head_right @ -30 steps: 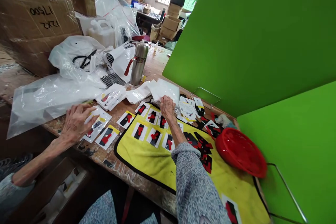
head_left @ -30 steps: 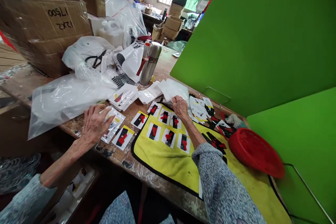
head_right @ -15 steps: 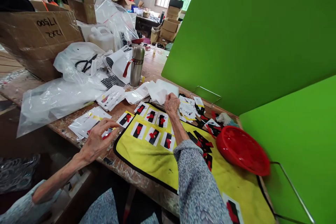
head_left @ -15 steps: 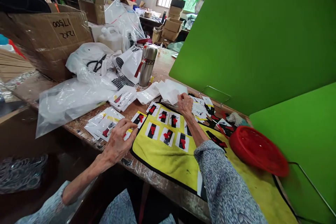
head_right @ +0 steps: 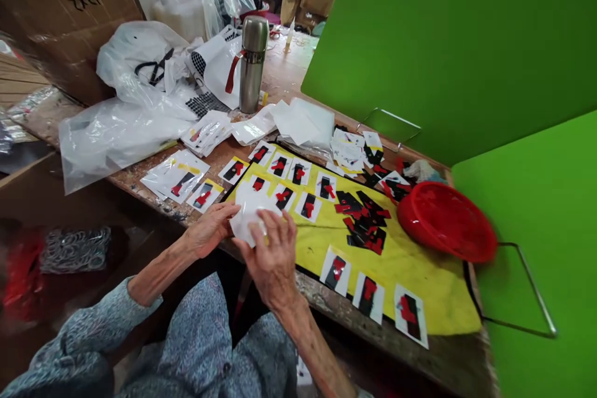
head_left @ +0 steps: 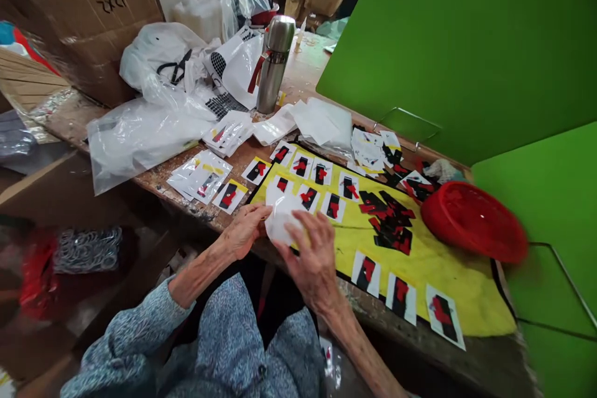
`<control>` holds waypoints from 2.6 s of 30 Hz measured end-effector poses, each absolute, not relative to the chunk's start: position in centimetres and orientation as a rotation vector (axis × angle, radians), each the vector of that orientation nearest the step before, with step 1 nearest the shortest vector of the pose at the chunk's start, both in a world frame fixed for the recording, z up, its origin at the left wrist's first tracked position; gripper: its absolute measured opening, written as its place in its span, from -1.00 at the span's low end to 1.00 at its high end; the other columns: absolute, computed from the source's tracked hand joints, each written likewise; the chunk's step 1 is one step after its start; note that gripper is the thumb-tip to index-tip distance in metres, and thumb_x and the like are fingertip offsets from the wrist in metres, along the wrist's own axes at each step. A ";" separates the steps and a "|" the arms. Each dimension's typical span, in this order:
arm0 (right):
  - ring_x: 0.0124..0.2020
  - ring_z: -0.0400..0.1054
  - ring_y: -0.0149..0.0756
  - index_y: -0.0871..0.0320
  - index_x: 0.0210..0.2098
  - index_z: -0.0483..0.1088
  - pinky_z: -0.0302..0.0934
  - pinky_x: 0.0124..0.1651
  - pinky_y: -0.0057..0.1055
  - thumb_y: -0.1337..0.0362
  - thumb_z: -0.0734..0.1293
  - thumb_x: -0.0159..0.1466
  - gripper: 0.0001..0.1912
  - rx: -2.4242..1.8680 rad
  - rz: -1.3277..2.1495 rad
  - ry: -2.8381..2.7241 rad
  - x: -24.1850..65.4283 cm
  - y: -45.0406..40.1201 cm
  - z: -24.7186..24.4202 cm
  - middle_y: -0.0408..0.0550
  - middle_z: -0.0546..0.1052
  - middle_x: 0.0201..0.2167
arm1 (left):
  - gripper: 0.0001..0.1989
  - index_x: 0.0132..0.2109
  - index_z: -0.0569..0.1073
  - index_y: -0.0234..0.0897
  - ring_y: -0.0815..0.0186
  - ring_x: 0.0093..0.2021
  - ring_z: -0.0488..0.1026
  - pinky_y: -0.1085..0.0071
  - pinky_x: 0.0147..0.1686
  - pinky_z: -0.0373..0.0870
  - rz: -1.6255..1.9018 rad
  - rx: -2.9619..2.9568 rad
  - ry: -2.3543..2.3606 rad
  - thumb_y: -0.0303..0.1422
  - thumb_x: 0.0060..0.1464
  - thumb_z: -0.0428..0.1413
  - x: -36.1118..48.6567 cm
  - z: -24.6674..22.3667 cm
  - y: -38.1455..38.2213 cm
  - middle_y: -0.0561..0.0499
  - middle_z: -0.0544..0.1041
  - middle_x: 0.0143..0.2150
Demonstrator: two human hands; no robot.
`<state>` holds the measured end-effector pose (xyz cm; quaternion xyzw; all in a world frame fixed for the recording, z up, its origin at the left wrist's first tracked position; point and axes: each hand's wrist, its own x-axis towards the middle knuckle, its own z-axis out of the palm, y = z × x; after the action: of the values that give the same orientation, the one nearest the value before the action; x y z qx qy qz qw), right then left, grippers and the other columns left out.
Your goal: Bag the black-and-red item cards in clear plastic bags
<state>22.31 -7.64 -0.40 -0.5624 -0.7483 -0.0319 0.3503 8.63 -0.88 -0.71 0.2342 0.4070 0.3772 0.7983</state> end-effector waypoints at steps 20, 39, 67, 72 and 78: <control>-0.44 0.34 -0.31 0.12 -0.13 0.33 0.23 -0.44 -0.42 -0.04 0.39 0.14 -0.56 -1.497 1.297 -1.274 23.7 -1.5 1.2 -0.15 0.41 -0.43 | -0.69 -0.07 0.52 -0.36 0.16 -0.19 0.58 0.33 -0.22 0.54 0.916 0.237 0.984 -0.33 0.03 0.21 7.0 0.8 -1.4 -0.11 0.62 -0.18; -0.46 0.17 -0.37 0.15 -0.44 0.35 0.08 -0.40 -0.44 -0.06 0.32 0.19 -0.63 -1.402 1.529 -1.542 25.7 -1.1 3.5 -0.16 0.33 -0.50 | -0.61 -0.12 0.58 -0.34 0.26 -0.34 0.45 0.43 -0.34 0.35 0.787 0.756 0.972 -0.13 -0.01 0.25 5.1 -1.7 -2.6 -0.05 0.58 -0.31; -0.59 0.11 -0.45 0.12 -0.51 0.20 0.01 -0.51 -0.50 0.19 0.29 0.30 -0.71 -1.436 0.879 -1.686 19.1 -12.0 2.3 -0.23 0.29 -0.61 | -0.63 -0.33 0.47 -0.37 0.46 -0.41 0.41 0.53 -0.33 0.34 0.760 0.817 0.791 -0.16 -0.13 0.36 3.8 1.2 -8.0 0.05 0.52 -0.41; -0.52 0.20 -0.42 0.14 -0.50 0.26 0.10 -0.43 -0.48 0.19 0.26 0.35 -0.69 -1.359 0.926 -1.759 19.5 -12.2 1.8 -0.18 0.35 -0.56 | -0.66 -0.28 0.53 -0.38 0.43 -0.39 0.44 0.51 -0.31 0.38 0.736 0.854 0.826 -0.18 -0.08 0.34 2.9 0.5 -8.6 0.02 0.56 -0.38; -0.44 0.29 -0.40 0.15 -0.40 0.32 0.18 -0.34 -0.48 0.32 0.21 0.38 -0.80 -1.303 0.874 -1.846 19.7 -12.4 1.3 -0.15 0.41 -0.46 | -0.68 -0.23 0.54 -0.38 0.43 -0.39 0.46 0.50 -0.28 0.42 0.794 0.833 0.869 -0.20 -0.03 0.30 3.0 -0.2 -9.2 0.01 0.57 -0.36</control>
<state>19.69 -12.35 1.32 -0.5033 -0.7133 0.3377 0.3519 3.04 -9.17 -0.21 0.3811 0.3978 0.3634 0.7513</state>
